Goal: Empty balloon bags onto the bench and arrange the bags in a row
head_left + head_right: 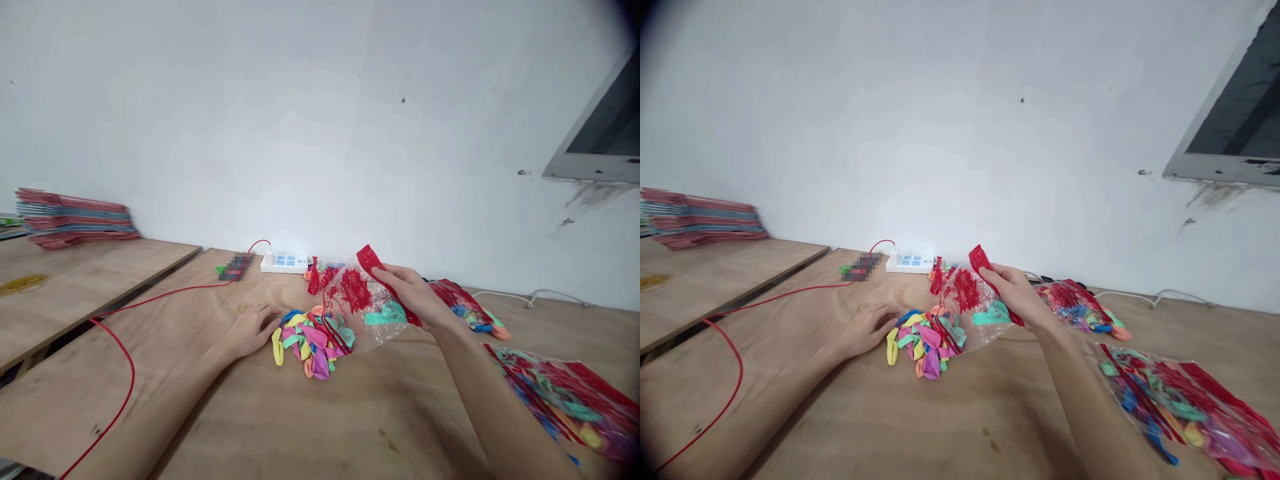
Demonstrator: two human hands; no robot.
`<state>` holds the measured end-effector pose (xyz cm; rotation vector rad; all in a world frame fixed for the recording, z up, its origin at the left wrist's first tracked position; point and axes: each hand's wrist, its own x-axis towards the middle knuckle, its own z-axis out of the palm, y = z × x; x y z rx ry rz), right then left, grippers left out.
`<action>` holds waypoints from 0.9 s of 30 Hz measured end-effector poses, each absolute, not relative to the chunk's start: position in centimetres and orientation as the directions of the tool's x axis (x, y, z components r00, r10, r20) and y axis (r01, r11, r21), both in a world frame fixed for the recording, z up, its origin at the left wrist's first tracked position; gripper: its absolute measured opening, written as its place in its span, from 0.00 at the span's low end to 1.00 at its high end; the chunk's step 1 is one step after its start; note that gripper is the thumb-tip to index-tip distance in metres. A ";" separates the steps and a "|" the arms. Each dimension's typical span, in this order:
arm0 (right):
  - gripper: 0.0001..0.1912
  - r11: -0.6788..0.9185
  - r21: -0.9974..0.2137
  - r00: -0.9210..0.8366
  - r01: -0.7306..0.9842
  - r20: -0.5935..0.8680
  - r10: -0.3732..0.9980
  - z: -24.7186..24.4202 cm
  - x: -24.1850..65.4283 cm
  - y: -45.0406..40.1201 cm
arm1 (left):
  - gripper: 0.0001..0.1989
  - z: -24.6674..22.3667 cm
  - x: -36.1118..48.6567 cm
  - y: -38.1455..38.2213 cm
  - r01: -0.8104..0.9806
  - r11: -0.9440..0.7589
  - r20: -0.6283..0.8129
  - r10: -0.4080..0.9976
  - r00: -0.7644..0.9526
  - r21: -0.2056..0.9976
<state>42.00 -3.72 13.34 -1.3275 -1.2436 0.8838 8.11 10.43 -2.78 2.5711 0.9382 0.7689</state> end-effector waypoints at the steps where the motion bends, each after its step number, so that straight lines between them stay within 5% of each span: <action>1: 0.15 0.118 -0.977 0.174 0.176 0.149 0.973 13.4 42.0 -3.8 | 0.18 -2.9 8.1 10.5 0.505 -0.746 0.377 0.660 0.650 0.434; 19: 0.25 0.372 -0.801 0.124 0.469 0.477 0.870 13.8 41.1 -5.1 | 0.17 -3.2 8.1 10.6 0.437 -0.790 0.414 0.603 0.682 0.430; 27: 0.19 0.456 -0.538 -0.200 0.708 0.467 0.861 16.6 38.6 -3.8 | 0.16 -2.7 9.3 9.2 0.414 -0.830 0.463 0.554 0.692 0.374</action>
